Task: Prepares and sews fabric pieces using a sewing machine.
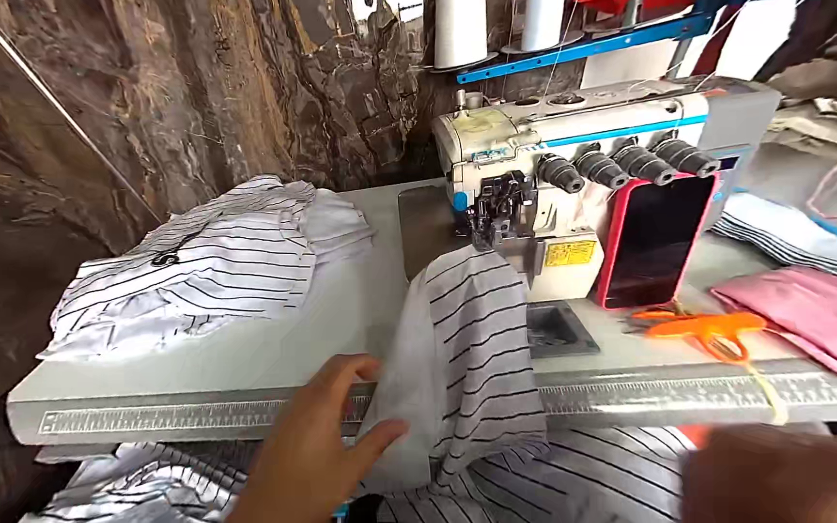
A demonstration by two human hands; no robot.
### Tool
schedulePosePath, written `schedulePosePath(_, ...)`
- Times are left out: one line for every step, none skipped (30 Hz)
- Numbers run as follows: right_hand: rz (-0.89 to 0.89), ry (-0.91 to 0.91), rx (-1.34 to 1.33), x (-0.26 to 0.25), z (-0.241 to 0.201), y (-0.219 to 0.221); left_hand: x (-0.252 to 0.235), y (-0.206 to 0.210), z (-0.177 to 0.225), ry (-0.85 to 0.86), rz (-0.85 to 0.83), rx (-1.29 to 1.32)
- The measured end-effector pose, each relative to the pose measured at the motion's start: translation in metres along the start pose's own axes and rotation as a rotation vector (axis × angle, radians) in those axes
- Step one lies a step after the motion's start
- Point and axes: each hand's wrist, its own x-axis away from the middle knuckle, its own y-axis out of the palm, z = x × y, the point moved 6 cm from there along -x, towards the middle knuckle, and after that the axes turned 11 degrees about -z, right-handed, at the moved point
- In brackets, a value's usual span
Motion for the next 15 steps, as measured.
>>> schedulePosePath(0.021, 0.059, 0.096, 0.004, 0.012, 0.002, 0.000, 0.024, -0.001, -0.054, 0.178, -0.021)
schedulePosePath(0.064, 0.124, 0.224, 0.009, 0.028, 0.002, 0.005, 0.046, 0.000, -0.089, 0.309, -0.022)
schedulePosePath(0.122, 0.186, 0.345, 0.016, 0.047, 0.001, 0.013, 0.063, 0.002, -0.116, 0.423, -0.034)
schedulePosePath(0.161, 0.237, 0.424, 0.021, 0.067, 0.000, 0.021, 0.078, 0.003, -0.143, 0.526, -0.075)
schedulePosePath(0.172, 0.283, 0.470, 0.024, 0.087, 0.002, 0.025, 0.092, 0.001, -0.162, 0.596, -0.136)
schedulePosePath(0.167, 0.320, 0.522, 0.024, 0.106, 0.007, 0.026, 0.105, -0.002, -0.164, 0.634, -0.209)
schedulePosePath(0.172, 0.324, 0.615, 0.022, 0.120, 0.016, 0.025, 0.118, -0.009, -0.153, 0.665, -0.296)
schedulePosePath(0.195, 0.298, 0.721, 0.020, 0.129, 0.024, 0.026, 0.127, -0.019, -0.133, 0.707, -0.369)
schedulePosePath(0.211, 0.275, 0.782, 0.017, 0.133, 0.030, 0.029, 0.130, -0.029, -0.100, 0.748, -0.402)
schedulePosePath(0.215, 0.275, 0.773, 0.015, 0.133, 0.033, 0.034, 0.126, -0.039, -0.043, 0.780, -0.357)
schedulePosePath(0.209, 0.302, 0.707, 0.017, 0.130, 0.032, 0.043, 0.119, -0.047, 0.013, 0.795, -0.233)
schedulePosePath(0.208, 0.340, 0.625, 0.020, 0.126, 0.028, 0.052, 0.108, -0.055, 0.032, 0.788, -0.033)
schedulePosePath(0.216, 0.369, 0.563, 0.025, 0.122, 0.022, 0.061, 0.094, -0.061, -0.001, 0.787, 0.203)
schedulePosePath(0.229, 0.388, 0.514, 0.029, 0.119, 0.017, 0.066, 0.074, -0.064, -0.103, 0.806, 0.396)
schedulePosePath(0.242, 0.396, 0.483, 0.032, 0.117, 0.014, 0.065, 0.045, -0.065, -0.244, 0.795, 0.501)
